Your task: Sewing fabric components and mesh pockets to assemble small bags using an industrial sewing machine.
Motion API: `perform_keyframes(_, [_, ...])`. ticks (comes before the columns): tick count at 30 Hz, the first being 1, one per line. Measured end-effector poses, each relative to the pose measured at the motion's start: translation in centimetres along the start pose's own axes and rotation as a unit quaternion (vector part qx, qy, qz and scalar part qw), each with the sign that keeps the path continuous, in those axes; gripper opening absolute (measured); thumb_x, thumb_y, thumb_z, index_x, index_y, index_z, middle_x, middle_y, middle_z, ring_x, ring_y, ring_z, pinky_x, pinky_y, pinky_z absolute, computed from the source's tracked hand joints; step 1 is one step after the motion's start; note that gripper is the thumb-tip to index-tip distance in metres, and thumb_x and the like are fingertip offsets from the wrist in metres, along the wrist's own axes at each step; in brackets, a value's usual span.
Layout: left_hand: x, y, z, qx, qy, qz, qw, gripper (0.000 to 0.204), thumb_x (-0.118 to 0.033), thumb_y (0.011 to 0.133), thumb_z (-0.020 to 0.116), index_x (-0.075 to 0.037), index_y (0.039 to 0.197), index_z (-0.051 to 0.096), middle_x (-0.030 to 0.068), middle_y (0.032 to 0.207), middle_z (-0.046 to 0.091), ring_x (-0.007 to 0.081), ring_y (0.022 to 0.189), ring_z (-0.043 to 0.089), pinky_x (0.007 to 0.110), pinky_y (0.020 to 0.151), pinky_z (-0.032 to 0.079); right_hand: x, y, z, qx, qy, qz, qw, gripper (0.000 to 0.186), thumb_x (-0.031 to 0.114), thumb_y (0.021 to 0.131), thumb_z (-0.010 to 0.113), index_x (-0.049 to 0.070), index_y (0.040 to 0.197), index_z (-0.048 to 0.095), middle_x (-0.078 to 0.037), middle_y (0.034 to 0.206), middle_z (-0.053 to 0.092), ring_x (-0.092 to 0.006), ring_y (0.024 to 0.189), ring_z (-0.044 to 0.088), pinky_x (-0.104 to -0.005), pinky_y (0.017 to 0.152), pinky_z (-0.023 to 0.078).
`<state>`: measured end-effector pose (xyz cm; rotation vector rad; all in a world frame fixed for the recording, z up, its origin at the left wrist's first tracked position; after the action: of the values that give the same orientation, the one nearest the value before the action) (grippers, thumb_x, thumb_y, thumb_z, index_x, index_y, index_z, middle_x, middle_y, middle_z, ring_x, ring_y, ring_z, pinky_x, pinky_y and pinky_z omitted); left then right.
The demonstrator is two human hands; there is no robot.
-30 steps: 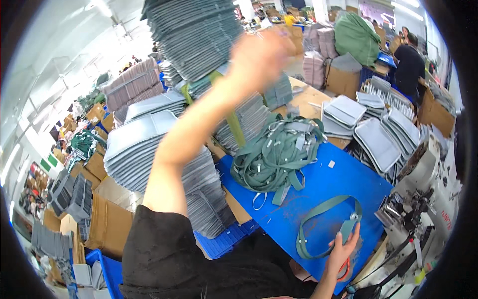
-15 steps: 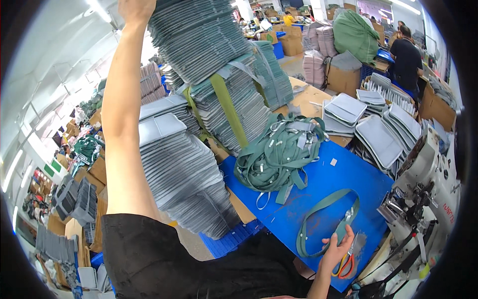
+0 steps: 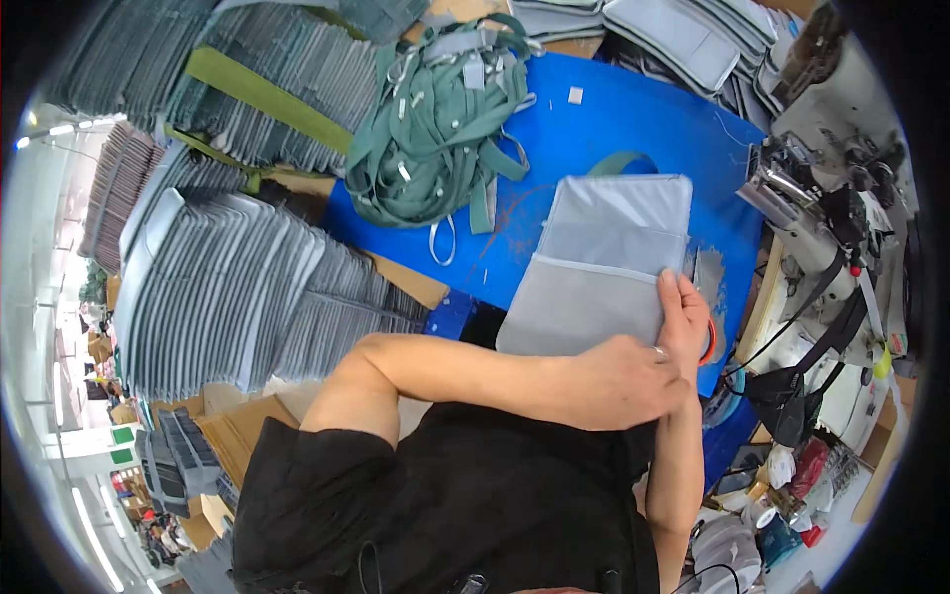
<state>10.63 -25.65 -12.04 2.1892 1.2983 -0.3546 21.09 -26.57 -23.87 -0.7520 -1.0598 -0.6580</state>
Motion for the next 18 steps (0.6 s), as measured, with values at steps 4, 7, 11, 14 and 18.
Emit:
perform_keyframes(4, [1.1, 4.4, -5.3, -0.112, 0.136, 0.129, 0.976, 0.025, -0.028, 0.085, 0.066, -0.004, 0.095, 0.068, 0.0102, 0.095, 0.069, 0.0305, 0.086, 0.068, 0.045, 0.082, 0.054, 2.2, -2.0, -2.5, -0.023, -0.332, -0.162, 0.929, 0.024, 0.019, 0.1, 0.068, -0.002, 0.112, 0.071, -0.005, 0.101, 0.073, -0.0161, 0.09, 0.065, -0.0254, 0.084, 0.048])
perform_keyframes(7, [7.5, 5.8, -6.3, 0.054, 0.124, 0.088, 0.987, 0.036, -0.035, 0.094, 0.065, 0.001, 0.096, 0.068, 0.0169, 0.093, 0.07, 0.0357, 0.089, 0.069, 0.049, 0.085, 0.053, 7.3, -3.0, 1.0, 0.051, -0.472, -0.301, 0.827, 0.027, 0.012, 0.093, 0.071, -0.002, 0.116, 0.071, -0.017, 0.112, 0.072, -0.031, 0.097, 0.07, -0.0335, 0.086, 0.051])
perform_keyframes(11, [9.7, 5.2, -8.3, 0.357, 0.029, 0.019, 0.933, 0.036, -0.035, 0.096, 0.068, 0.0, 0.093, 0.063, 0.0163, 0.093, 0.069, 0.0375, 0.099, 0.068, 0.052, 0.094, 0.052, 9.3, -2.4, 4.1, 0.145, -0.387, -0.175, 0.893, 0.019, 0.01, 0.089, 0.077, 0.0, 0.105, 0.074, -0.014, 0.106, 0.072, -0.0251, 0.087, 0.069, -0.0327, 0.076, 0.051])
perform_keyframes(14, [10.8, 4.5, -10.3, 0.355, 0.034, 0.065, 0.932, 0.028, -0.026, 0.096, 0.07, -0.001, 0.093, 0.061, 0.0128, 0.09, 0.067, 0.0367, 0.095, 0.068, 0.051, 0.09, 0.052, 9.5, -2.1, 3.8, 0.117, -0.321, -0.147, 0.928, 0.016, 0.011, 0.087, 0.08, 0.0, 0.095, 0.073, -0.01, 0.102, 0.072, -0.0158, 0.077, 0.066, -0.0296, 0.067, 0.049])
perform_keyframes(18, [13.3, 5.1, -13.0, 0.308, -0.063, -0.031, 0.949, 0.02, -0.017, 0.095, 0.072, -0.001, 0.09, 0.061, 0.011, 0.088, 0.064, 0.0269, 0.087, 0.064, 0.042, 0.083, 0.05, 9.9, -1.8, 2.8, 0.096, -0.244, -0.151, 0.953, 0.017, 0.009, 0.088, 0.081, 0.001, 0.089, 0.066, -0.005, 0.096, 0.068, -0.0051, 0.071, 0.06, -0.0242, 0.061, 0.046])
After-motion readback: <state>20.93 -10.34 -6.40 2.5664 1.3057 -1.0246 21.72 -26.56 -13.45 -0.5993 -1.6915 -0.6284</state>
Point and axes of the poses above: each hand's wrist, its own y-axis towards the middle knuckle, its own z-axis out of the palm, x = y × z, the point moved 9 cm from there along y, towards the middle knuckle
